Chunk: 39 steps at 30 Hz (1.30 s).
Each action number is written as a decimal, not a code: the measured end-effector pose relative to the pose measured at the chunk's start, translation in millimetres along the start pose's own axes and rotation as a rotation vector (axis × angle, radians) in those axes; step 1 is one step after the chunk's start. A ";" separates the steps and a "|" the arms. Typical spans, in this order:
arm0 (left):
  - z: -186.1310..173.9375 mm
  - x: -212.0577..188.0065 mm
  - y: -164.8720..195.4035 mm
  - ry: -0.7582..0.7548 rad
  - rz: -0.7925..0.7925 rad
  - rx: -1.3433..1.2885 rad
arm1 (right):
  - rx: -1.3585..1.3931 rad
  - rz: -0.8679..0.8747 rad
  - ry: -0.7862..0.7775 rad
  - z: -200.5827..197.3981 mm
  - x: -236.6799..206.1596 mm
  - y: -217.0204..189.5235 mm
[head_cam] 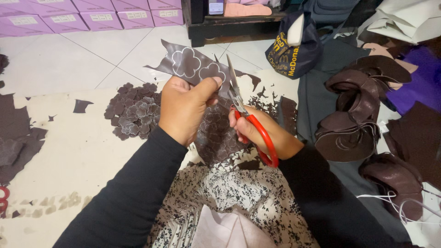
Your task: The person uses red-handled scissors to cut flower-shaped pieces from a dark brown patterned sheet. The cut shapes are placed in a growing pile on the floor to the left while the remaining sheet is held and rotated as needed.
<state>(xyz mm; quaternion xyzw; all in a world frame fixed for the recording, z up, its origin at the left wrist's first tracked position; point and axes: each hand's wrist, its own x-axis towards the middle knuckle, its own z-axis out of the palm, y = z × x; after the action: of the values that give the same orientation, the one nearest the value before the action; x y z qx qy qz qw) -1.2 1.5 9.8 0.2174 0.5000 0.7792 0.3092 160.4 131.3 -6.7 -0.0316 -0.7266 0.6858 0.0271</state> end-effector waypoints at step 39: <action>2.1 1.7 5.2 0.061 -0.005 -0.033 | -0.072 0.121 0.291 11.6 7.6 12.7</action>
<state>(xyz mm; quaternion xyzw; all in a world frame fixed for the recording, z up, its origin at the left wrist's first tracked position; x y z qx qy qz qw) -2.4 2.5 15.4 0.1874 0.4969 0.7927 0.2993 152.0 121.1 -20.1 -0.1752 -0.7358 0.6480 0.0896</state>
